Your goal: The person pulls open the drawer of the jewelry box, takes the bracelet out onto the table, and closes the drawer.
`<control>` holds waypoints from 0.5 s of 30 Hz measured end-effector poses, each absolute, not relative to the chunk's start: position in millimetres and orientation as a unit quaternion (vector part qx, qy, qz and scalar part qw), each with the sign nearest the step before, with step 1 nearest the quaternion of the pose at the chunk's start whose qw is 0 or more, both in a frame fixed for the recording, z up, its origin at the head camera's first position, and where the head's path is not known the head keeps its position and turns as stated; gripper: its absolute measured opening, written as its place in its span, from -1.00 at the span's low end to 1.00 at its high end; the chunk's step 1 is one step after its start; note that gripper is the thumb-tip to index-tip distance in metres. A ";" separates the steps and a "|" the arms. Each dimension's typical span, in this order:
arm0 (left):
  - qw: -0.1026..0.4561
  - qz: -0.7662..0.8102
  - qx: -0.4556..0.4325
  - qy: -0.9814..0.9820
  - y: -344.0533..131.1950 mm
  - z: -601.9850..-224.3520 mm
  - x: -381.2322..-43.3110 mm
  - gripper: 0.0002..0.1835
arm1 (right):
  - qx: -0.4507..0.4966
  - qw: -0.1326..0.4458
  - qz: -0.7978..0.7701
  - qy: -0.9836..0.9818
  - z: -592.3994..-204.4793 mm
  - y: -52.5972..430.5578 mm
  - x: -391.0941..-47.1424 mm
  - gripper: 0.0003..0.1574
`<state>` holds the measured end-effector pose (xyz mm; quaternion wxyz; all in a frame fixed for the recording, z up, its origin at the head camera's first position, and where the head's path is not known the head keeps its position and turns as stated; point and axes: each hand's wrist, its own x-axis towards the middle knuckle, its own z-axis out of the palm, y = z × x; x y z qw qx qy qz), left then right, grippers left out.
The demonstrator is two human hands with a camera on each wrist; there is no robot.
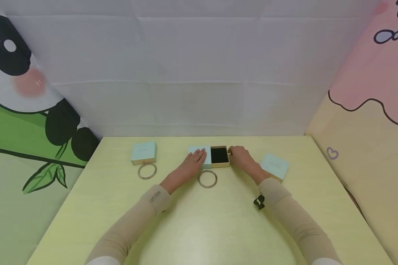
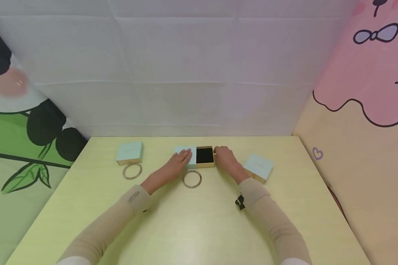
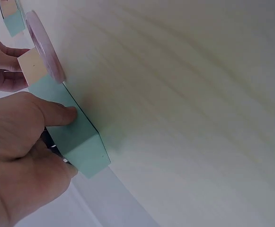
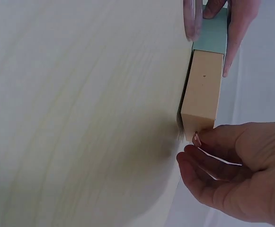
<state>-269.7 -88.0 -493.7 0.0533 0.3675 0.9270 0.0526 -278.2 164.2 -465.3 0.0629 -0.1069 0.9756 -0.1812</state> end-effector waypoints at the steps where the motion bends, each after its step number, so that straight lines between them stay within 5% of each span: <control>1: 0.053 0.052 0.367 0.927 -87.5 -493.9 -270.0 -0.41 | -0.105 0.061 -0.181 0.976 -464.3 163.2 -278.5 -0.65; 6: 0.056 0.050 0.366 0.928 -85.0 -494.3 -272.1 -0.40 | -0.104 0.047 -0.177 0.978 -461.9 162.1 -279.6 -0.68; 15: 0.064 0.046 0.361 0.929 -87.9 -494.3 -272.2 -0.41 | -0.102 0.033 -0.171 0.979 -460.6 153.3 -279.7 -0.39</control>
